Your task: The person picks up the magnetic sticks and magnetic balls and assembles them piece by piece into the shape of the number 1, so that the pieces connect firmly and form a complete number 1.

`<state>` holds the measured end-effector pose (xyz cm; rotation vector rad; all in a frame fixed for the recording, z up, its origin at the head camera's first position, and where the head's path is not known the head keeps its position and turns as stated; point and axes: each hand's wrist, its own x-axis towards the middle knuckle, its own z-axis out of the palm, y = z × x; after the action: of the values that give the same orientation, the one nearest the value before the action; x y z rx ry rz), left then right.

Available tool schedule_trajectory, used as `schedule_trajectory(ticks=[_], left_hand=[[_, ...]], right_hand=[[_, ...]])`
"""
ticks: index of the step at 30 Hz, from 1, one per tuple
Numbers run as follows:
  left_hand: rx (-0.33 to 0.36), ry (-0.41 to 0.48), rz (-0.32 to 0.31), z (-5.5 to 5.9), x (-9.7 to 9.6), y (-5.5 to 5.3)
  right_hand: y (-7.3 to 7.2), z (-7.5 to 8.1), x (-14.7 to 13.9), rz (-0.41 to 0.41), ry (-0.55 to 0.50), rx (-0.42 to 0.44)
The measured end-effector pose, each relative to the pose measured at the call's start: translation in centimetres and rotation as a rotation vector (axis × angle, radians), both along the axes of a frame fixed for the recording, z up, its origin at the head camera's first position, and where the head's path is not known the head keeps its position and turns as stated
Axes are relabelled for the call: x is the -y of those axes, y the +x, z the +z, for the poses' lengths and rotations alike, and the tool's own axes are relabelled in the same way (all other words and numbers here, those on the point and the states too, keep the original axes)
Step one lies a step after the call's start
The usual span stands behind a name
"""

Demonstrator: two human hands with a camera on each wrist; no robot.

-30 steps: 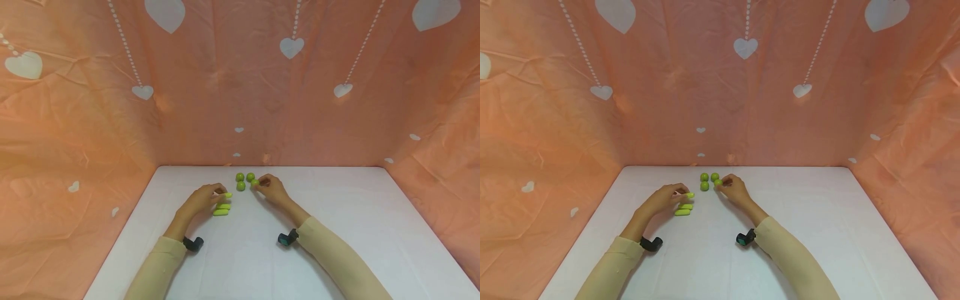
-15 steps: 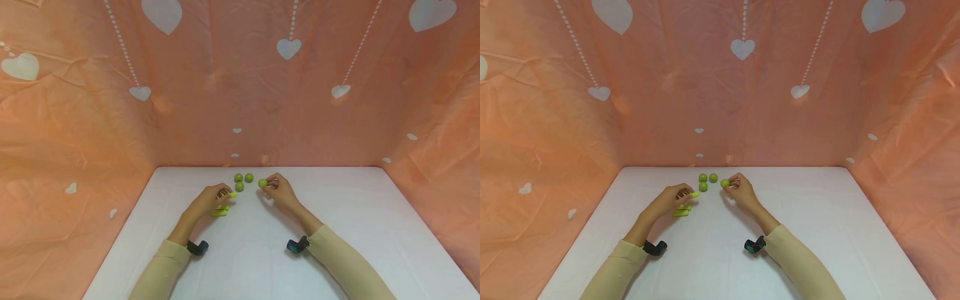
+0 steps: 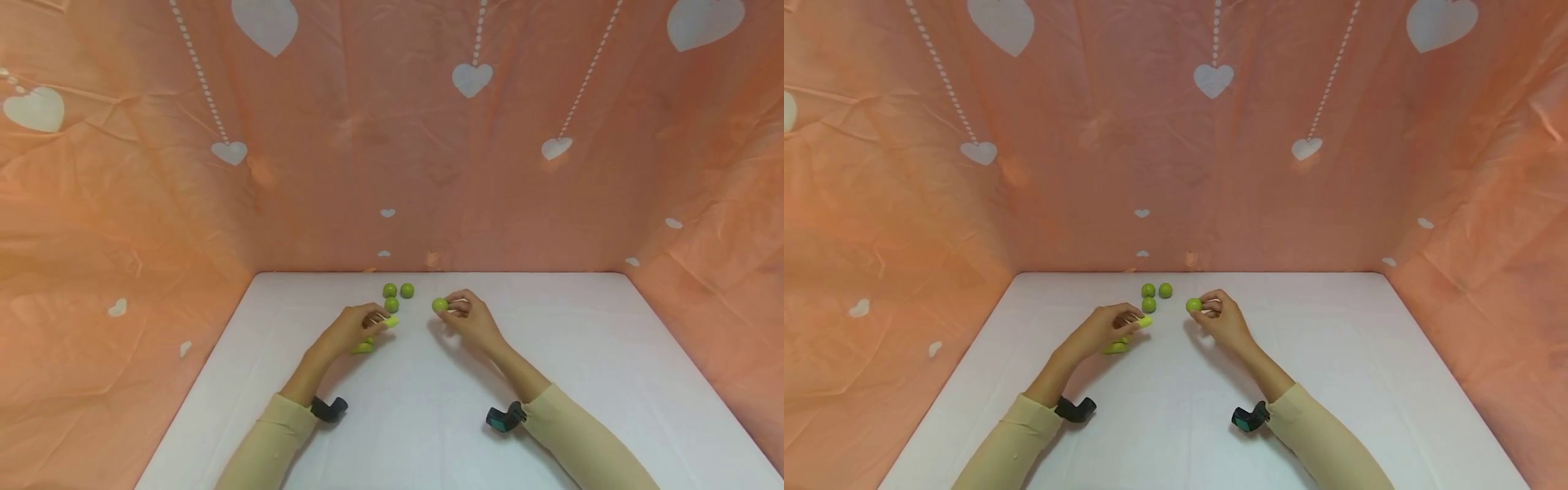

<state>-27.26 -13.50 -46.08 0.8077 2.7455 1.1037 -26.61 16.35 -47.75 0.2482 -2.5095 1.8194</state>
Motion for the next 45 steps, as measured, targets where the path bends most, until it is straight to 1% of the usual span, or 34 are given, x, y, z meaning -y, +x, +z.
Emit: schedule_trajectory(ticks=[3,8,11,18,24,26,32,40,45], left_hand=[[-0.018,-0.018,-0.025,0.1,-0.4,0.2],[-0.037,-0.02,-0.053,0.2,-1.1,0.5],[-0.03,-0.007,-0.061,0.0,-1.5,0.5],[0.015,0.007,-0.046,-0.3,-2.4,0.7],[0.022,0.021,-0.054,-0.4,-3.1,1.0],[0.019,0.02,-0.064,-0.5,-3.4,1.0],[-0.017,-0.001,-0.089,-0.6,-4.1,1.2],[-0.032,-0.052,-0.097,-0.8,-4.5,1.8],[-0.044,-0.063,-0.107,-1.0,-4.8,2.1]], right_hand=[[0.5,0.1,-0.3,0.018,0.015,-0.023],[1.5,0.1,-0.9,0.031,0.114,-0.07],[2.0,0.0,-1.2,0.041,0.133,-0.073],[2.9,-0.2,-1.4,0.073,0.081,-0.085],[3.4,-0.2,-1.4,0.073,0.06,-0.081],[3.5,-0.3,-1.3,0.065,0.055,-0.074],[3.7,-0.4,-1.3,0.058,0.047,-0.08],[4.1,-0.8,-1.6,0.103,-0.029,-0.063],[4.1,-1.1,-1.6,0.125,-0.059,-0.061]])
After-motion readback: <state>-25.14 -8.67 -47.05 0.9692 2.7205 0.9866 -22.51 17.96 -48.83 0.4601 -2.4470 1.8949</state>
